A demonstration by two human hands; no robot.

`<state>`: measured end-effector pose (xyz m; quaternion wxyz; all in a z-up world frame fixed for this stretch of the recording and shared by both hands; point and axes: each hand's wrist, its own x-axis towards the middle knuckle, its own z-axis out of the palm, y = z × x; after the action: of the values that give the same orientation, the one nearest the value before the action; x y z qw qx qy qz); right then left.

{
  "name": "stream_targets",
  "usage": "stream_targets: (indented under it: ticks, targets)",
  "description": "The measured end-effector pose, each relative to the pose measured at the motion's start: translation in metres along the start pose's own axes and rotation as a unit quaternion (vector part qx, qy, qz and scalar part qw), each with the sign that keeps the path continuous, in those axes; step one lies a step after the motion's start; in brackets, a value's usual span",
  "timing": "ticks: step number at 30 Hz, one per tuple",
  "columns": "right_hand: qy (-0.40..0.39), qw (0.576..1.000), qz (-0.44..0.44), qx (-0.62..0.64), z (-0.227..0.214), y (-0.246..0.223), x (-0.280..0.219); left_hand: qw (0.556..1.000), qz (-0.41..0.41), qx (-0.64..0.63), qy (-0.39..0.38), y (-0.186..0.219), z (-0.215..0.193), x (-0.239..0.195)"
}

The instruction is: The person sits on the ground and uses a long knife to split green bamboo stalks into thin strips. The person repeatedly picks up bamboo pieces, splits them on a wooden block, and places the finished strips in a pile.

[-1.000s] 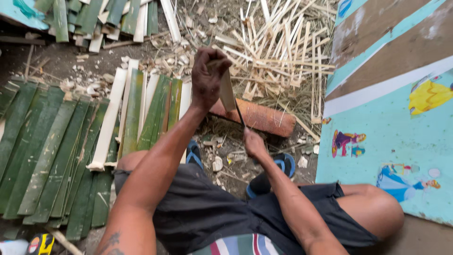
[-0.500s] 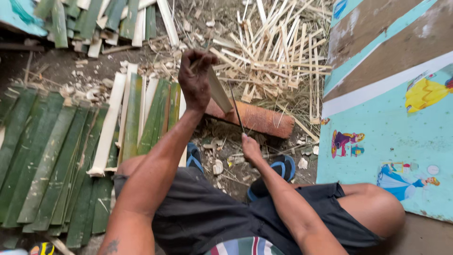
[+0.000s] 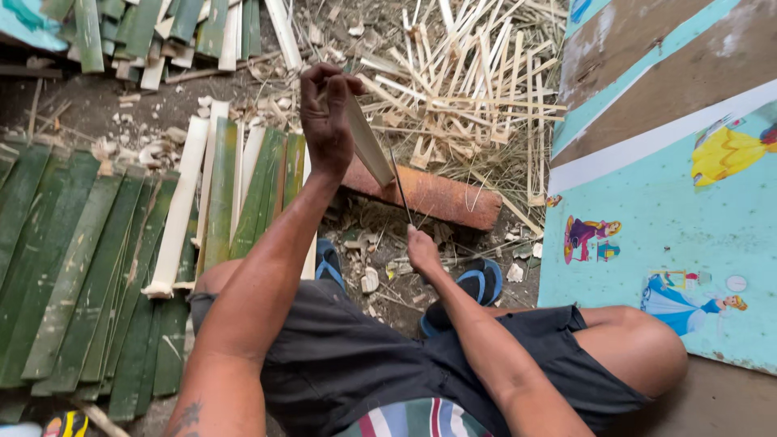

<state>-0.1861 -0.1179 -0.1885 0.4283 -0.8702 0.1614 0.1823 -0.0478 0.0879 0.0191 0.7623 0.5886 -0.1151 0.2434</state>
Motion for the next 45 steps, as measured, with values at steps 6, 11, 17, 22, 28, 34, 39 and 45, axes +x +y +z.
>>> stream_targets:
  ticks: [6, 11, 17, 22, 28, 34, 39, 45]
  targets:
    - [-0.082, 0.975, -0.036, 0.201, -0.052, -0.044, -0.03, 0.95, 0.162, 0.225, -0.141, 0.002, 0.009, 0.011]
    - [-0.065, 0.945, -0.216, 0.237, -0.066, -0.073, -0.076, 0.958, 0.117, 0.236, -0.118, -0.025, 0.016, 0.004]
    - [0.002, 0.995, -0.081, 0.065, -0.019, -0.023, -0.024, 0.968, 0.115, 0.211, -0.077, -0.038, 0.01, 0.011]
    - [-0.058, 0.984, 0.032, 0.168, -0.041, -0.026, -0.006, 0.975, 0.124, 0.163, -0.086, -0.017, 0.02, 0.007]
    - [-0.044, 0.954, -0.197, 0.22, -0.061, -0.106, -0.062, 0.989, 0.061, 0.134, 0.01, -0.009, 0.036, -0.006]
    - [-0.031, 0.966, -0.193, 0.171, -0.061, -0.105, -0.064, 0.984, 0.061, 0.165, 0.033, -0.008, 0.025, -0.005]
    - [0.075, 0.983, -0.155, 0.061, -0.001, -0.035, -0.02, 0.99, 0.045, 0.123, 0.05, -0.017, 0.014, -0.003]
    - [-0.019, 0.987, 0.106, 0.12, 0.018, 0.057, 0.042, 0.982, -0.077, 0.157, 0.076, -0.086, -0.015, -0.004]
